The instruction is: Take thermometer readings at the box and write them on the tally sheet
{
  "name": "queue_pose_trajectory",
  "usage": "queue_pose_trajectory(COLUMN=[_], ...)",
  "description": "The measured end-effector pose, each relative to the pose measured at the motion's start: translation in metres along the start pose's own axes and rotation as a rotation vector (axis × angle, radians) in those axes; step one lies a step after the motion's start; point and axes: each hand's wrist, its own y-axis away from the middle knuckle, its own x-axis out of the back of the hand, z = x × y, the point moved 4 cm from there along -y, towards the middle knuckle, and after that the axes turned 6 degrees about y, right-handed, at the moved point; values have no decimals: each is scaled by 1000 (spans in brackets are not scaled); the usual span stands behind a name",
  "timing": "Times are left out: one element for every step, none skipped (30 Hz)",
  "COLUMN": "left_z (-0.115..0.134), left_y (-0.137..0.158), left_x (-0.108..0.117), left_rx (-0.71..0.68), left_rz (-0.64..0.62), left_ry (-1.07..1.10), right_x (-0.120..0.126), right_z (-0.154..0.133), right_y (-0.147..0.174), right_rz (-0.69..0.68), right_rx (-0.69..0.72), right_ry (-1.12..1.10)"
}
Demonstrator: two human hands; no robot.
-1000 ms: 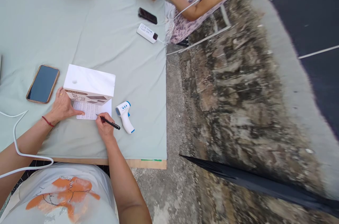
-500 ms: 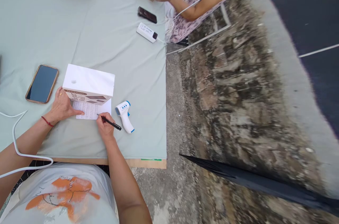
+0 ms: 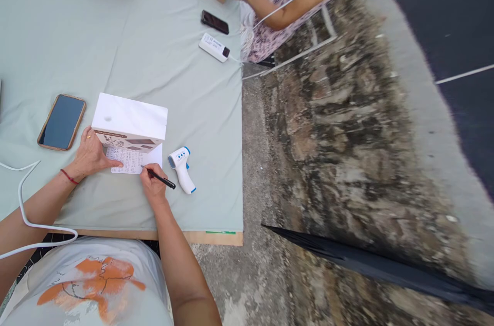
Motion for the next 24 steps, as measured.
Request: queue_pose_trajectory(left_z=[0,0,0,-1,-1,-1,-1,-1,-1,-1,-1,-1,-1,-1,-1,-1,0,0,0,1,1,1,0,0], left_y=[0,0,0,0,0,0,0,0,0,0,0,0,0,0,0,0,0,0,0,0,0,0,-1,-1], left_x=[0,0,0,0,0,0,0,0,0,0,0,0,0,0,0,0,0,0,1,1,1,1,2,2], left_rx=[3,6,8,9,9,8,8,8,10,13,16,19,19,16,13,9,7,8,13,19,26,31,36,39], left_rz=[2,5,7,10,11,11,9,7,5,5,7,9,11,12,14,15,16,15,13,9,4,0,-2,-3], left_ry=[6,12,18,24,28,31,33,33,33,34,35,36,37,37,36,35,33,31,29,29,29,32,37,46], right_x=[0,0,0,0,0,0,0,1,1,1,2,3,3,4,4,4,4,3,3,3,3,3,3,2], right_z=[0,0,0,0,-1,-1,-2,-3,-4,-4,-5,-5,-4,-4,-4,-4,-3,-4,-4,-4,-4,-5,-5,-5], right_y=[0,0,-1,-1,-1,-1,-1,-1,-1,0,0,0,0,1,1,1,1,1,1,0,0,0,0,0], right_rz=[-5,-6,-6,-7,-10,-12,-16,-23,-27,-24,-16,-4,13,31,44,50,50,47,42,37,35,34,32,30], right_rx=[2,3,3,4,6,10,14,20,24,26,26,23,18,12,7,3,2,2,3,4,6,9,12,16], right_ry=[1,1,0,0,1,3,4,4,3,0,-2,-2,-1,0,1,2,3,4,6,8,9,7,3,-2])
